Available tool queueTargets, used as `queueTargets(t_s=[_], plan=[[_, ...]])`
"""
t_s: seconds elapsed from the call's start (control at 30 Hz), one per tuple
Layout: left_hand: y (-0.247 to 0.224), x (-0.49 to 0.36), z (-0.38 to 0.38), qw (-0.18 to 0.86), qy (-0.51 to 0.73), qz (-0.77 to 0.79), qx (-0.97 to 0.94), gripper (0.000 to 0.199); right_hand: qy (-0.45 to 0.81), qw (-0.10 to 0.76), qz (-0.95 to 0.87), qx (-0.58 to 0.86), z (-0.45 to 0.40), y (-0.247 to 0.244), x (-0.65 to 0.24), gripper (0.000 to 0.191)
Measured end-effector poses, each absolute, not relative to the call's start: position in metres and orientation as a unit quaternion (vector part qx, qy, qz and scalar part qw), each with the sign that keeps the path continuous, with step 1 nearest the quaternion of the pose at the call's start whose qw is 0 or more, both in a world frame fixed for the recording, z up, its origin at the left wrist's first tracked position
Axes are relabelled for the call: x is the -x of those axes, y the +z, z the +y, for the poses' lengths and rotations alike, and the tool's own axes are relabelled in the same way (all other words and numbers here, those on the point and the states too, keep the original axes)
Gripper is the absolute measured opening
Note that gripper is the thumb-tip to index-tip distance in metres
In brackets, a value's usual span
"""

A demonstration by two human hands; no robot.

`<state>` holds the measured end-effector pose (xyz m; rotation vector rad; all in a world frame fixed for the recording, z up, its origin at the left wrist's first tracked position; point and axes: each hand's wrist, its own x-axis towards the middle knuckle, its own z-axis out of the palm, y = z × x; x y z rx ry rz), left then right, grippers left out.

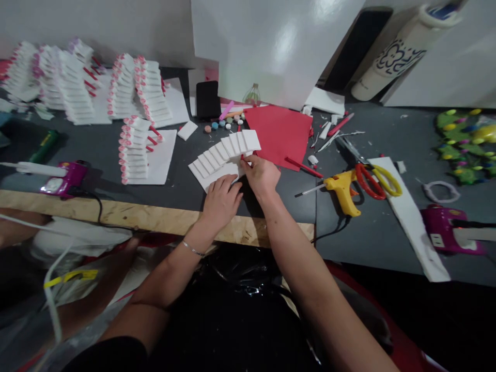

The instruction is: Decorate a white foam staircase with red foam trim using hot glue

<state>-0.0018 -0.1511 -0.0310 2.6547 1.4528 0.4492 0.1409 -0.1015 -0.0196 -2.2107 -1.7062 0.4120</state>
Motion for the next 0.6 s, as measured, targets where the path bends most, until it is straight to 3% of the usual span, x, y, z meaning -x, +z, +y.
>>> queueTargets(t_s=[0.6], plan=[[-0.0312,0.0019,-0.151,0.041,0.148,0.474,-0.867,0.028,0.143,0.167,-0.595,0.773,-0.1006,-0.0221,-0.1424,0.031]])
